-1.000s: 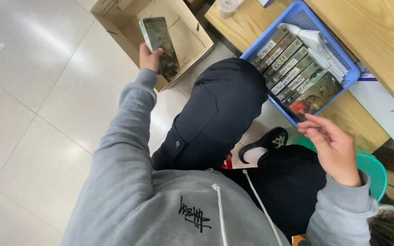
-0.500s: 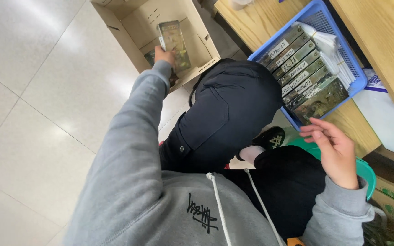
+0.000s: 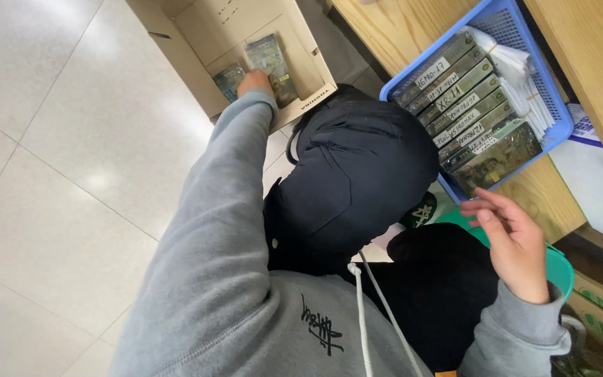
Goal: The person is cleaning phone screen protectors and cases with a cloth and then placing them into protective sleeves.
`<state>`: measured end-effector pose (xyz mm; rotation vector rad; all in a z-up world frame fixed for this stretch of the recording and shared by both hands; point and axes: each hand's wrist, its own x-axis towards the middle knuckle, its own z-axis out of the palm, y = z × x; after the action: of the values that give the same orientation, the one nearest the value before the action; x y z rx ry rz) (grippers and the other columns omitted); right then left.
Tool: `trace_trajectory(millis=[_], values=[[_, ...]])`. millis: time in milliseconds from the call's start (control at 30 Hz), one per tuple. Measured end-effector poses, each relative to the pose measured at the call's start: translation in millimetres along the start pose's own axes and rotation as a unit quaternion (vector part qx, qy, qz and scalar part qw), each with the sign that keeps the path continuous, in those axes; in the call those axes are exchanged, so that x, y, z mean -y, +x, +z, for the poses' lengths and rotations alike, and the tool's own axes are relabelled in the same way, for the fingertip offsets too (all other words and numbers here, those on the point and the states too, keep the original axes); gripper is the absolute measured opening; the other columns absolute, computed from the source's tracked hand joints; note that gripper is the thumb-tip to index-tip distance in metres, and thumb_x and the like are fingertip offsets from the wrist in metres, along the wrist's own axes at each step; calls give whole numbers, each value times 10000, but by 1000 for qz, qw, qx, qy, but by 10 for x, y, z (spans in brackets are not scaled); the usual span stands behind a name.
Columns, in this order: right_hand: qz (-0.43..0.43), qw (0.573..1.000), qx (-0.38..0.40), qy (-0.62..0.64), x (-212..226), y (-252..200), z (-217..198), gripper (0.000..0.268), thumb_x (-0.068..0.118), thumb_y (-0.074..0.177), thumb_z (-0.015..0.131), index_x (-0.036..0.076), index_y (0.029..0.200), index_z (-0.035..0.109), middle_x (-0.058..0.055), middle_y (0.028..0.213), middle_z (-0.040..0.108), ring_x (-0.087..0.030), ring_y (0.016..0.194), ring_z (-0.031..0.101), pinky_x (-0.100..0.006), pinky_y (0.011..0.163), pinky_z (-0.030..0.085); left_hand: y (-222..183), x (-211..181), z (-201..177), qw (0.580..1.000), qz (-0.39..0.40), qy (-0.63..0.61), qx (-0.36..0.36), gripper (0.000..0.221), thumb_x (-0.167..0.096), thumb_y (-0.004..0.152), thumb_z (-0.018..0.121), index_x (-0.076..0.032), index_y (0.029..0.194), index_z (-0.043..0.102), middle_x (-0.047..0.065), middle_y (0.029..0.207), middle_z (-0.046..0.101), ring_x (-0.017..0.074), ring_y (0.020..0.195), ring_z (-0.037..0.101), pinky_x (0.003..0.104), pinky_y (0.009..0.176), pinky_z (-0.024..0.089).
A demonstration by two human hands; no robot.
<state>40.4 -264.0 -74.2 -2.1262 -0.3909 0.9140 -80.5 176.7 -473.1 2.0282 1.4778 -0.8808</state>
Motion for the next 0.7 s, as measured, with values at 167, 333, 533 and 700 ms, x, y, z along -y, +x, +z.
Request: trace_trajectory(millis=[167, 333, 533, 700], values=[[-3, 1000, 17, -25, 63, 37, 12, 374, 113, 1002, 485, -36, 1341, 540, -174, 1121, 666, -245, 1007, 650, -347, 913, 537, -561, -153, -344, 929, 249, 268, -44, 762, -78, 859, 657, -276, 1483, 268, 119, 1547, 151, 380, 1392, 204, 596, 1057, 340], [-3, 1000, 19, -16, -29, 31, 4, 360, 87, 1002, 485, -49, 1330, 541, -185, 1112, 670, -239, 1005, 648, -335, 908, 536, -293, -180, -9, 906, 272, 325, -10, 500, -180, 982, 482, -225, 1475, 413, 117, 1611, 48, 418, 1428, 165, 613, 1114, 280], [-5, 999, 22, -33, 45, 54, 7, 365, 102, 1003, 486, -36, 1336, 543, -172, 1111, 673, -234, 1003, 649, -335, 902, 536, -350, -318, -157, 968, 200, 139, 60, 434, 64, 933, 328, 72, 1358, 416, 292, 1321, 432, 441, 1173, 496, 511, 949, 502], [-7, 999, 18, -32, 26, 26, 3, 348, 86, 1006, 486, -29, 1328, 550, -166, 1110, 673, -228, 986, 648, -333, 892, 536, -486, -146, -492, 978, 171, 112, -35, 778, -53, 780, 697, -185, 1461, 345, 109, 1463, 282, 343, 1334, 312, 572, 1072, 344]])
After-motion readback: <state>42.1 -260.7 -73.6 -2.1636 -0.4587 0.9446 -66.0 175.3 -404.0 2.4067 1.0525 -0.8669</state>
